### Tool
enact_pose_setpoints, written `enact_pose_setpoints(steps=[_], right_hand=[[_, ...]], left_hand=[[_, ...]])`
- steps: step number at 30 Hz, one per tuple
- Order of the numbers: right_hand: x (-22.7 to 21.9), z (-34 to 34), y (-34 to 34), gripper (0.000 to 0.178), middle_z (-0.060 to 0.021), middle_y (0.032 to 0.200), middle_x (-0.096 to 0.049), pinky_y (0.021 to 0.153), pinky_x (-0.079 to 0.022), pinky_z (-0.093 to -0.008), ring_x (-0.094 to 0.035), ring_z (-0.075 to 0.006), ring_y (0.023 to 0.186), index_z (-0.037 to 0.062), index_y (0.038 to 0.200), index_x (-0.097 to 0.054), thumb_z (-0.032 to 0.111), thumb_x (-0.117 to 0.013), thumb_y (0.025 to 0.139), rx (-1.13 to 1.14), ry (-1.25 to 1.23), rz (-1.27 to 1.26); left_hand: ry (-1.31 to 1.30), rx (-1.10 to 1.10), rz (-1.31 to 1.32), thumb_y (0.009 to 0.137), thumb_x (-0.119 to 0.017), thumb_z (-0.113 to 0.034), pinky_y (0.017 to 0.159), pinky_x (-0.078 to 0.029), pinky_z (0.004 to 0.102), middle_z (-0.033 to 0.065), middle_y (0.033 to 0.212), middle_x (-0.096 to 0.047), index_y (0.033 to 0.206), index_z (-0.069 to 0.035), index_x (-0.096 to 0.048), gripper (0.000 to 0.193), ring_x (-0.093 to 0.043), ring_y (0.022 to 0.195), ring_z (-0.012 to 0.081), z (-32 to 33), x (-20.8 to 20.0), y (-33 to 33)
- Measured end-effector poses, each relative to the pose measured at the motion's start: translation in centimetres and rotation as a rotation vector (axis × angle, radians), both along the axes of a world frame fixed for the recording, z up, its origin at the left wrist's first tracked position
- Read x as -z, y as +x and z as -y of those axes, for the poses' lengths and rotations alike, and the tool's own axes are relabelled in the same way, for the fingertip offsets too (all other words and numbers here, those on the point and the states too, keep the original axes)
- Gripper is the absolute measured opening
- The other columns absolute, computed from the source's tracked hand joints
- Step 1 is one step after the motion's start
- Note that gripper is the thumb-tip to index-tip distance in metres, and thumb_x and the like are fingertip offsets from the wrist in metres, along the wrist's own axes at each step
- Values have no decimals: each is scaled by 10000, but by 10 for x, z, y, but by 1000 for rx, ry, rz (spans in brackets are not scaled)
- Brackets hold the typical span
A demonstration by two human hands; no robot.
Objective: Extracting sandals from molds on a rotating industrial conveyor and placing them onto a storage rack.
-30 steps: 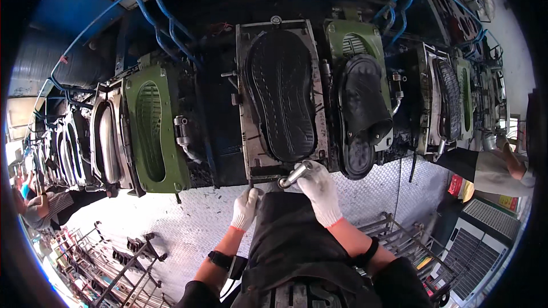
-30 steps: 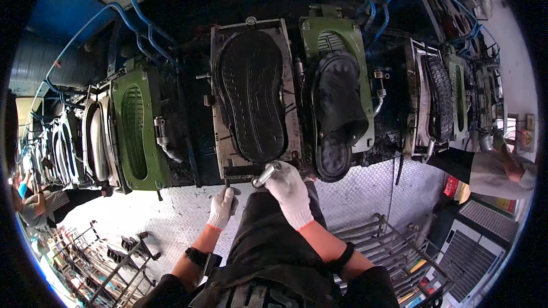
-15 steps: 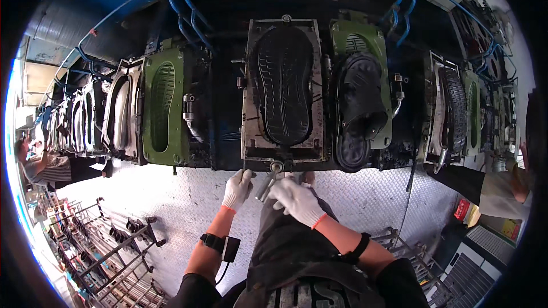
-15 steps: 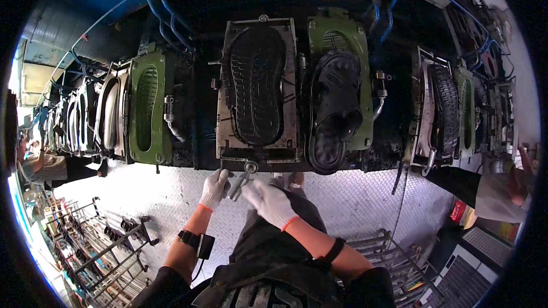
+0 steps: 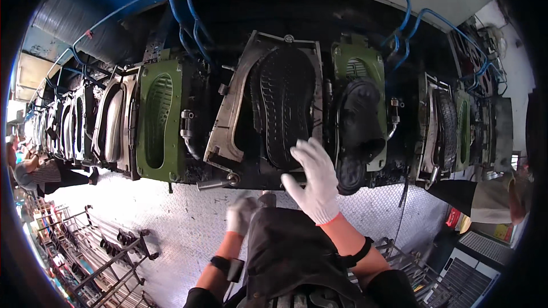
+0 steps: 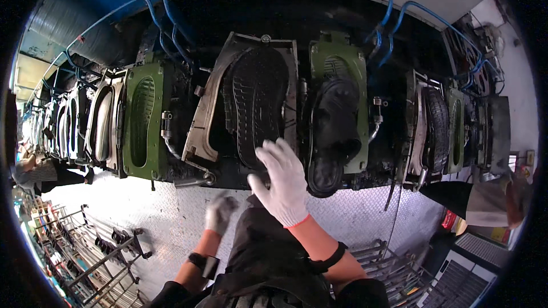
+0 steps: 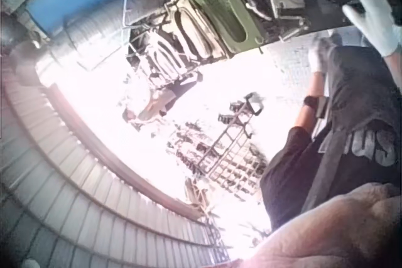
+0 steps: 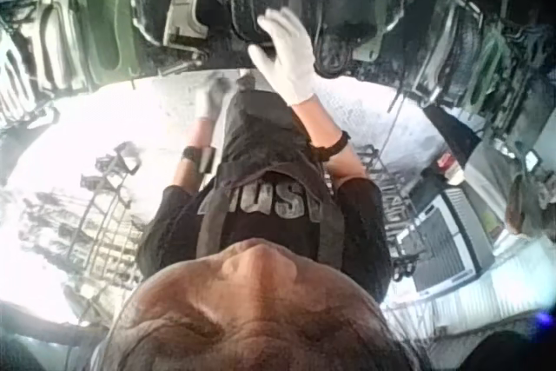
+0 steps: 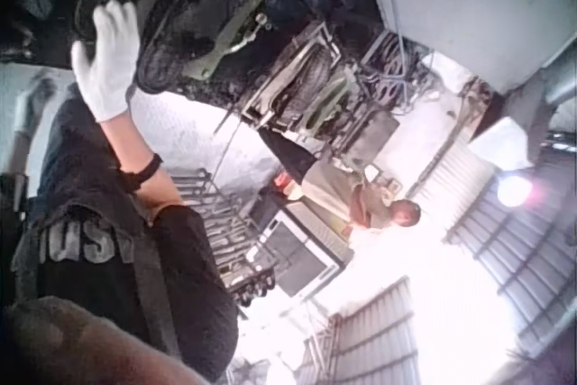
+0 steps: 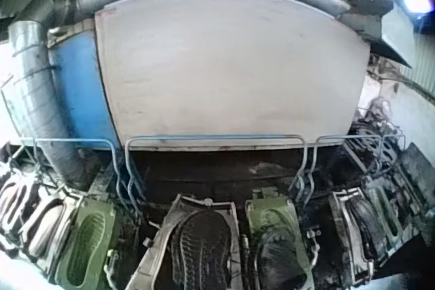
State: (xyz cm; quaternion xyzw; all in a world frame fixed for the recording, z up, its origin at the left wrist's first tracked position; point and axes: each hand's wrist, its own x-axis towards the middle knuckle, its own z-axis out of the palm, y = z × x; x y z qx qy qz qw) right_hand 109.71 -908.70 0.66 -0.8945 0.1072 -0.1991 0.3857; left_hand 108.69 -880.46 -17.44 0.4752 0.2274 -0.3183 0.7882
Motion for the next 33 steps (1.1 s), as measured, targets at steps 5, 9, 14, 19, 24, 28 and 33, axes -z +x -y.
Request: enact_pose_setpoints(steps=[5,9,14,19,24,28,33], right_hand=[[31,-11,41,837,-190,1441,-375,1077,-334,-543,-309,-486,1338,161,1338,-505,310,-855,592,-5,-292,-272],[33,-17,47,824,-180,1447,-379,1035,-360,-551,-326,-487,1326,201,1338,-514,295,-850,592,3,-330,-266],[42,-12,52,775,-162,1453,-378,954,-412,-550,-368,-494,1287,220,1337,-517,291,-821,628,4,-384,-277],[13,-13,69,779,-160,1455,-373,912,-421,-535,-333,-493,1314,195,1377,-481,310,-793,673,-54,-318,-300],[-6,5,76,804,-154,1470,-360,869,-466,-489,-359,-442,1314,145,1378,-466,256,-791,650,-131,-297,-238],[-8,38,76,797,-174,1459,-381,910,-467,-477,-382,-406,1323,90,1389,-437,311,-770,699,-189,-325,-252],[-19,84,77,574,-160,1244,-595,932,-505,-400,-600,-317,1132,56,1238,-579,155,-723,691,-36,-245,117]], left_hand=[[204,159,406,955,-504,-130,1001,-433,375,120,1265,-583,1330,-20,-512,391,-557,1149,229,138,-1,71],[-34,199,278,953,-515,-188,1019,-421,390,120,1306,-552,1357,-30,-483,435,-535,1183,244,151,45,94],[-145,163,165,950,-529,-262,1041,-406,407,119,1358,-513,1389,-43,-445,498,-508,1226,263,135,59,91],[-189,130,110,948,-542,-335,1063,-392,425,119,1409,-474,1422,-55,-408,568,-480,1269,282,111,49,87],[-285,112,173,945,-556,-409,1085,-377,443,118,1460,-435,1455,-68,-371,641,-452,1312,301,89,52,63],[51,127,-177,925,-418,-646,1090,-366,469,86,1463,-447,1469,-108,-356,768,-453,1312,302,100,-6,36],[-69,23,-178,924,-491,-590,963,-498,409,85,1357,-558,1421,-103,-437,698,-583,1168,273,66,22,20]])
